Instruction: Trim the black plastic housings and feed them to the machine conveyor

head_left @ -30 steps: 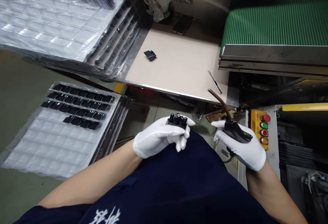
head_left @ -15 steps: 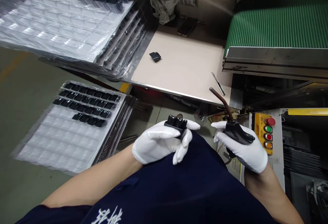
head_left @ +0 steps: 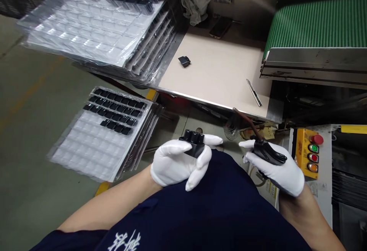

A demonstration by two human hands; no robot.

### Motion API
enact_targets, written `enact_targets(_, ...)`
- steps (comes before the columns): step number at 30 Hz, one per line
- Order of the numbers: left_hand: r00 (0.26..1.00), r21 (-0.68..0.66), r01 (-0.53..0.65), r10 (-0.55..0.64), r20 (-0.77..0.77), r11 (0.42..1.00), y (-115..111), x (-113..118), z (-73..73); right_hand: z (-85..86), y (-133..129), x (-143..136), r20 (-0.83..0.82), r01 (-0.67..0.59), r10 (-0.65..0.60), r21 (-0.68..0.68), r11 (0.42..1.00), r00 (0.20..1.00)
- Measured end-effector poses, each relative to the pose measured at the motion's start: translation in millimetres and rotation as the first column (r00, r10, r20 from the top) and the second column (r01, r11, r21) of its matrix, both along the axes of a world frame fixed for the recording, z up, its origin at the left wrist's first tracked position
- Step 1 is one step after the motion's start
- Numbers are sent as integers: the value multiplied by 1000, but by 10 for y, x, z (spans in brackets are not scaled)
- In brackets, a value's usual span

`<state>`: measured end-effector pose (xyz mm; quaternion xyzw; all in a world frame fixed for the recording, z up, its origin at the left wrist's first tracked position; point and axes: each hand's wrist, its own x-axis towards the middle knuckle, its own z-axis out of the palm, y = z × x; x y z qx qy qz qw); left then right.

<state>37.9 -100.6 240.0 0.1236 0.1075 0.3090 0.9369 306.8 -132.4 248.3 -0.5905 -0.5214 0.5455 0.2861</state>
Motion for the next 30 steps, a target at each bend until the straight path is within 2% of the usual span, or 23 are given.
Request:
enact_targets(5, 999, -25, 34, -35, -28, 999, 51, -67, -50, 173, 71, -218, -78, -112, 117, 73, 991, 990)
enact_targets(10, 989, -43, 100, -104, -102, 994, 170, -209, -30, 335, 298, -645, -135, -288, 317, 197, 937, 939)
enact_targets(14, 988, 4, 99, -98, -115, 995, 268, -427, -5, 355, 462, -1013, -192, -360, 388, 163, 919, 902)
enact_targets(16, 988, 27, 86, -81, -133, 996, 321, -547, -3, 342, 524, -1165, -194, -367, 387, 134, 921, 901)
enact_targets(19, 988, 40, 101, -96, -122, 994, 399, -710, -19, 328, 597, -1325, -135, -292, 308, 121, 949, 942)
enact_targets(22, 994, 38, 104, -103, -27, 994, 450, -837, -57, 356, 658, -1401, -53, -229, 238, 136, 964, 970)
enact_targets(25, 994, 23, 67, -69, 86, 997, 471, -918, -101, 418, 716, -1422, -1, -238, 241, 160, 958, 971)
enact_targets(30, 981, -30, 64, -58, 184, 997, 498, -949, -120, 479, 794, -1428, -29, -284, 291, 148, 947, 956)
